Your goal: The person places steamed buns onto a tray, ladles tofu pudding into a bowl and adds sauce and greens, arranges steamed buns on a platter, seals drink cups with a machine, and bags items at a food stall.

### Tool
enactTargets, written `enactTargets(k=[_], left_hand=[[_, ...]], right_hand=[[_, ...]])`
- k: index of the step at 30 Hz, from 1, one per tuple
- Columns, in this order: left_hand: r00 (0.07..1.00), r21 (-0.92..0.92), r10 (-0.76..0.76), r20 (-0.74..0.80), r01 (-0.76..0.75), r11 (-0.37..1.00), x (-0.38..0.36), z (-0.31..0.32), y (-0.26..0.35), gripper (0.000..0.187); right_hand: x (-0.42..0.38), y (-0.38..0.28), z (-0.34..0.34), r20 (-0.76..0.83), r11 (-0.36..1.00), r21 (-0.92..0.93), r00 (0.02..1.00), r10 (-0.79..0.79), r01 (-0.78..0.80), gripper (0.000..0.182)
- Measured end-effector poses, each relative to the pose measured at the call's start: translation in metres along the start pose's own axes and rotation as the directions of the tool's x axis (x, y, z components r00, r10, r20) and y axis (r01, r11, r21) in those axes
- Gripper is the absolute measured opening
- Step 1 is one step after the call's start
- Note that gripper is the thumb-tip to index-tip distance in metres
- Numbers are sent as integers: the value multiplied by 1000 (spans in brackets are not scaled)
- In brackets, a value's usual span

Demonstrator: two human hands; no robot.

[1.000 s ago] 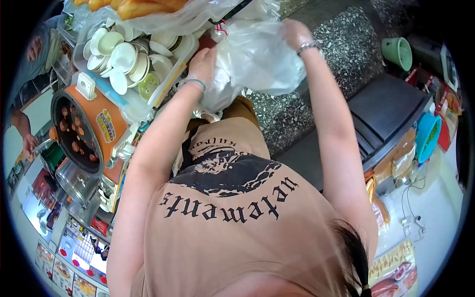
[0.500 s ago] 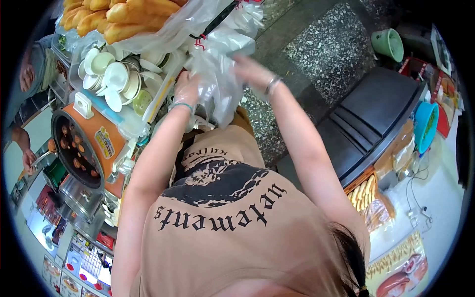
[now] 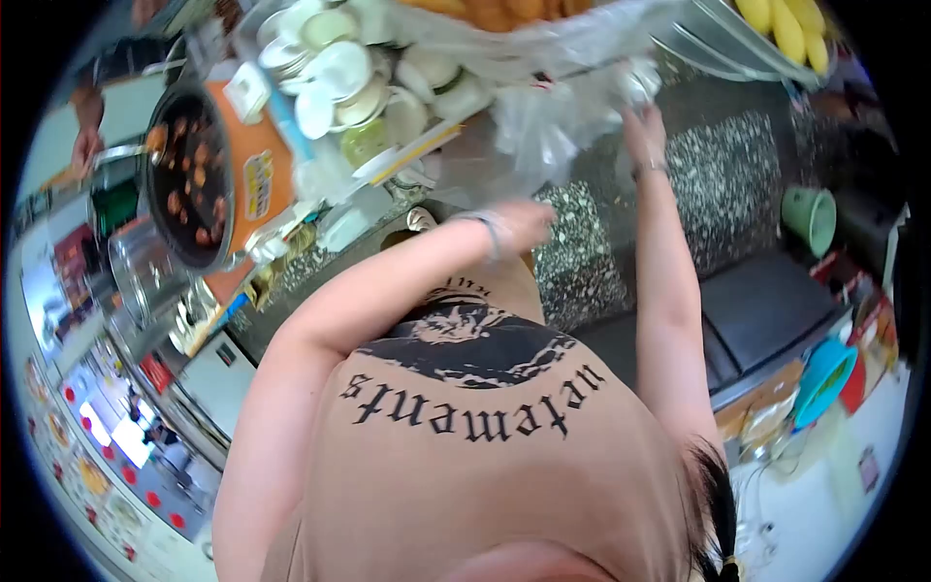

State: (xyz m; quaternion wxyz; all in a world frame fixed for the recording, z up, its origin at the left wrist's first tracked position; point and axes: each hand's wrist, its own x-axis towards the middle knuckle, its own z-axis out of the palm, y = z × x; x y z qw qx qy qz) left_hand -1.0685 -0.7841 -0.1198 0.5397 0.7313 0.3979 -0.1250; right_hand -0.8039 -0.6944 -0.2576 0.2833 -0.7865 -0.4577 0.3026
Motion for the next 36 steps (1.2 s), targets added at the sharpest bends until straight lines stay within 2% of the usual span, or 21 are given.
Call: enactTargets(k=[1,4,6,9,11,12,13,15,17,19,23,25,26,27,28,30,31,32,33,35,36], left_hand=[[988,49,103,115,-109,993,-12,-5,16,32],[974,13,178,138,-182,983,-42,-15,34,35],[985,-76,170,26,-167,983,-74,-39,31,35],[957,-206,141,-255,-196,959,-126,-44,-13,34],[915,-314,-43,-402,-94,945,-162,-40,-47,26],[858,-451,-252,-448,26,892,-182,-42,-56,23],[767,-473,-312,-560,13,881,-193,-29,-85,22],[684,-567,-507,-525,164,807,-217,-15,-123,22],[576,-706,-573,-583,-10,708,-232,4,-155,23],[558,-769,-618,-554,-57,637,-243,13,-176,22],[640,-748,-590,-492,37,663,-300,-20,-186,28],[659,-687,-531,-533,30,726,-318,-21,-207,29],[698,-694,-510,-504,25,720,-331,-28,-215,29],[640,-644,-452,-622,-88,760,-334,-17,-233,28],[631,-620,-437,-641,-89,780,-333,-10,-250,27],[639,-613,-428,-639,-86,786,-335,0,-279,26],[649,-606,-398,-648,-123,786,-336,2,-289,27],[659,-602,-370,-655,-159,783,-336,6,-297,27],[666,-611,-371,-647,-161,775,-339,3,-301,27],[784,-653,-409,-468,5,757,-346,-5,-308,22],[778,-654,-411,-474,1,756,-343,-3,-314,22]], right_hand=[[-24,-6,-7,88,998,59,996,8,-13,61],[-76,8,-11,180,999,12,983,33,-36,49],[-112,-25,-19,170,980,147,972,-161,136,33],[-150,-110,-17,319,946,248,905,-282,208,23],[-166,-168,-1,354,901,201,829,-433,385,19],[-171,-196,9,363,848,246,767,-529,468,21],[-179,-218,19,377,840,250,750,-543,482,21],[-179,-272,49,351,707,277,617,-705,650,23],[-174,-336,76,351,701,354,606,-713,620,23],[-155,-404,104,267,582,291,519,-812,760,23],[-117,-566,177,487,567,191,424,-763,801,26],[-105,-628,232,620,480,125,309,-721,869,26],[-94,-654,259,759,316,42,175,-627,948,27],[-83,-675,291,835,125,-49,110,-540,991,28],[-73,-695,322,896,-86,-90,42,-443,992,29],[-87,-725,349,969,-461,-128,12,-246,878,33],[-94,-733,357,913,55,-168,176,-369,984,36],[-96,-738,361,918,62,-172,183,-351,983,36],[-94,-746,367,946,-315,-123,15,-323,941,41],[-99,-752,381,929,-199,-189,109,-353,962,42],[-102,-755,389,917,-139,-220,156,-366,966,43]])
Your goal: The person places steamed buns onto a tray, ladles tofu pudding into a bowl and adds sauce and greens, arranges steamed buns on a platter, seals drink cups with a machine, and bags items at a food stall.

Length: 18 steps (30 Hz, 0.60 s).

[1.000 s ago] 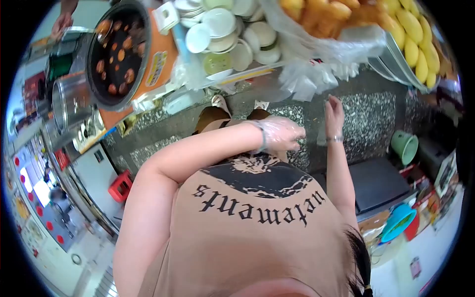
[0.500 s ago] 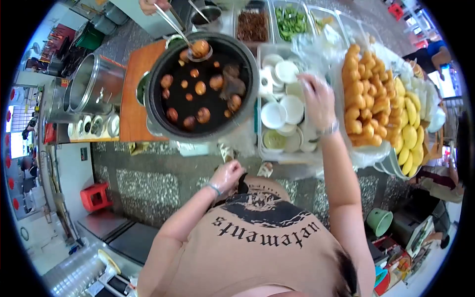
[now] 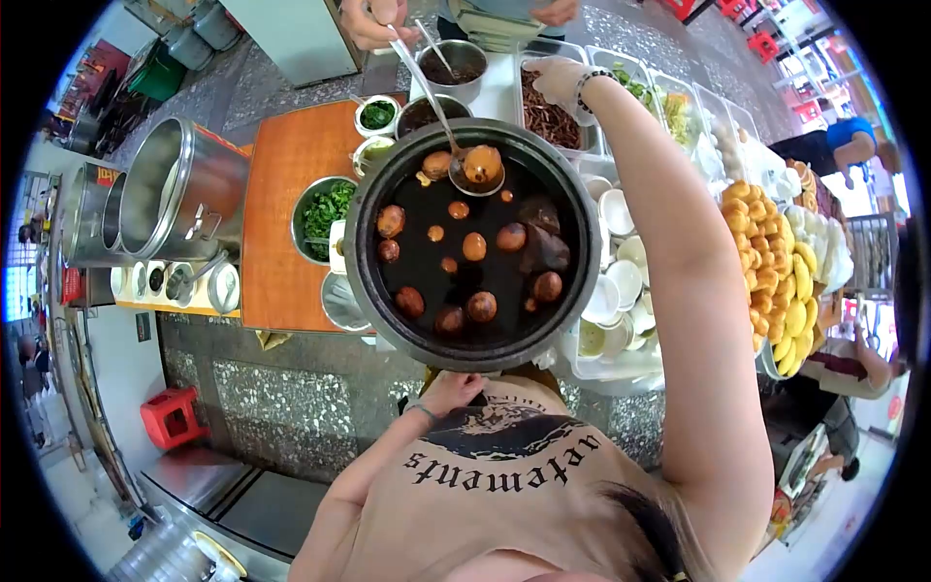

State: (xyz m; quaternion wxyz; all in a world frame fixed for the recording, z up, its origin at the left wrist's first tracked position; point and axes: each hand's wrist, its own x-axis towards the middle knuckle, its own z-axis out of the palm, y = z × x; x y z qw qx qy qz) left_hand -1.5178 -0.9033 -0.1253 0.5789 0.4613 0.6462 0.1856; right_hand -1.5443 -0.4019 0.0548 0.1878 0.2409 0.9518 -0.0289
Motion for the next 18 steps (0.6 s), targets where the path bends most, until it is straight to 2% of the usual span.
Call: enactTargets(k=[1,2,3,4,6,7,8,9,10,11,12,13,15,16,17,18], left_hand=[[960,58,222,-171,-215,975,3,7,-9,24],[847,147,428,-315,-402,904,5,17,-19,26],[851,136,419,-316,-397,908,8,18,-21,26],[874,153,391,-288,-360,920,10,20,-24,29],[792,337,520,-320,-418,844,20,37,-43,34],[851,284,475,-224,-409,867,18,36,-42,36],[884,203,396,-248,-352,913,21,34,-37,36],[916,114,307,-258,-287,951,20,36,-32,37],[920,112,306,-243,-287,951,19,36,-27,37],[942,93,254,-218,-239,967,18,33,-22,38],[963,71,195,-184,-185,980,14,31,-13,39],[998,-72,-40,-57,35,997,10,19,12,40],[965,106,178,-190,-160,981,16,37,-9,32],[984,50,79,-159,-72,996,15,33,9,30],[992,5,-18,-127,19,1000,14,26,27,28],[985,-47,68,-160,-77,996,19,34,12,27]], right_hand=[[7,1,-3,40,1000,-6,999,3,-3,43],[15,3,-6,80,1000,-12,997,6,-5,43],[19,3,-10,57,995,65,996,70,-74,43],[28,14,4,71,998,-53,997,21,-17,44],[49,36,32,99,953,-283,992,-79,104,44],[45,47,39,51,947,-290,991,-126,135,43],[40,57,44,3,940,-300,985,-172,165,43],[24,53,48,-249,992,-76,962,-114,98,41],[3,48,52,-465,984,162,885,6,78,40],[-21,45,57,-454,983,174,891,22,65,40],[-51,41,62,-412,960,278,908,81,40,40],[-83,38,66,-361,926,377,922,138,9,40],[-148,37,75,-241,827,557,938,248,-76,39],[-175,40,84,-174,762,636,939,296,-122,39],[-197,43,122,-256,734,675,910,326,-73,38],[-221,41,143,-225,738,660,900,373,-141,37]])
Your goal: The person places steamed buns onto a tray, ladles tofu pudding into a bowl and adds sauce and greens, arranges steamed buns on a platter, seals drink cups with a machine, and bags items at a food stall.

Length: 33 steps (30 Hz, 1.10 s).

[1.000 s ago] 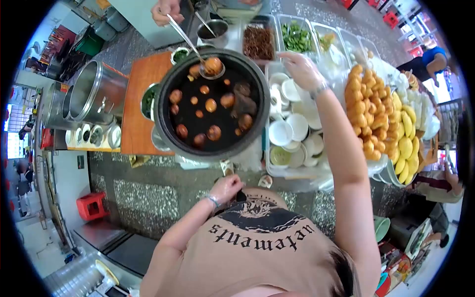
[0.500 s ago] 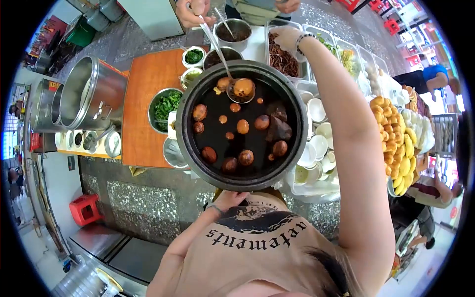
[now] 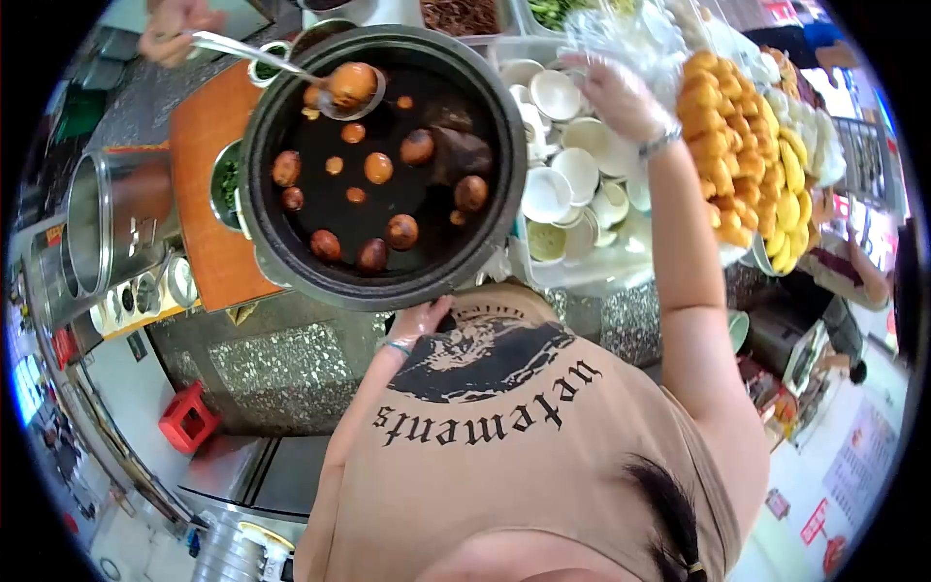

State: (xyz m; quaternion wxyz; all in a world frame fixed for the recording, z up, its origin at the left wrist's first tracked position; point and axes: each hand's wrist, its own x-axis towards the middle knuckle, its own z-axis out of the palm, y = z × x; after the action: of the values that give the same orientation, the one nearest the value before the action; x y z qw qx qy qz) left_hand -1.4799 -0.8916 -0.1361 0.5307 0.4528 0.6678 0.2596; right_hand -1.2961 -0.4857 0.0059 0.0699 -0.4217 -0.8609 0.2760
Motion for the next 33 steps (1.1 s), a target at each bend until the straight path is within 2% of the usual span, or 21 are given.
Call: enactTargets(k=[1,3,5,7,8,9,10,11,15,17,19,21,23,25,26,27,28,29,30,31,33], left_hand=[[996,54,79,-37,-77,996,0,4,-4,27],[996,20,-70,52,70,997,1,-1,15,26],[993,16,-104,55,103,995,2,3,23,25],[988,14,-141,54,141,990,2,11,29,24],[985,16,-153,79,152,988,4,14,32,25],[981,15,-165,99,164,986,7,17,34,26],[981,9,-175,85,175,984,6,20,43,26],[981,13,-176,85,175,984,5,23,48,26],[970,-6,-188,152,191,982,5,26,61,24],[958,-20,-207,200,215,976,10,26,69,23],[960,-351,118,255,-22,936,13,27,80,30],[977,-559,193,90,-111,822,13,28,136,50],[997,-801,44,57,19,598,25,38,182,61],[997,-831,37,62,31,555,37,54,184,47],[999,-829,28,29,8,559,44,65,177,42],[987,-917,-119,109,146,371,41,68,182,42],[986,-923,-138,89,134,361,36,70,185,42],[992,-893,-102,81,117,434,32,71,186,39],[995,-857,-68,74,98,505,27,73,186,36],[995,-864,-90,45,84,496,26,81,176,36],[988,-593,151,21,-110,798,27,101,155,35]], right_hand=[[-29,10,5,-10,998,-42,998,56,-56,35],[-75,25,25,-3,979,10,979,204,-204,32],[-85,45,43,-232,978,-64,956,179,-199,32],[-78,63,56,-523,975,-59,839,153,-214,32],[-68,70,56,-524,975,21,828,199,-221,36],[-59,81,48,-307,805,-576,950,-51,-143,40],[-44,76,42,-413,943,-114,878,242,-314,39],[-29,71,39,-361,832,376,763,536,-407,39],[-7,97,43,-283,734,565,747,602,-377,39],[-56,52,14,-487,814,580,799,353,-6,39],[-118,6,2,-403,673,739,815,417,21,37],[-177,-16,24,-331,797,604,909,256,-4,34],[-233,-47,45,-5,807,587,997,80,-62,33],[-264,-50,60,153,865,453,937,-313,215,31],[-276,-52,53,289,736,646,957,11,-204,28],[-284,-51,41,493,426,710,827,269,-561,25],[-294,-12,50,188,559,747,922,340,-358,28],[-290,-8,36,-51,652,743,958,283,-153,50],[-286,-5,22,-287,744,668,935,209,38,74],[-284,-10,27,-264,735,676,947,185,45,74],[-274,-22,40,-210,611,774,978,-3,168,95]])
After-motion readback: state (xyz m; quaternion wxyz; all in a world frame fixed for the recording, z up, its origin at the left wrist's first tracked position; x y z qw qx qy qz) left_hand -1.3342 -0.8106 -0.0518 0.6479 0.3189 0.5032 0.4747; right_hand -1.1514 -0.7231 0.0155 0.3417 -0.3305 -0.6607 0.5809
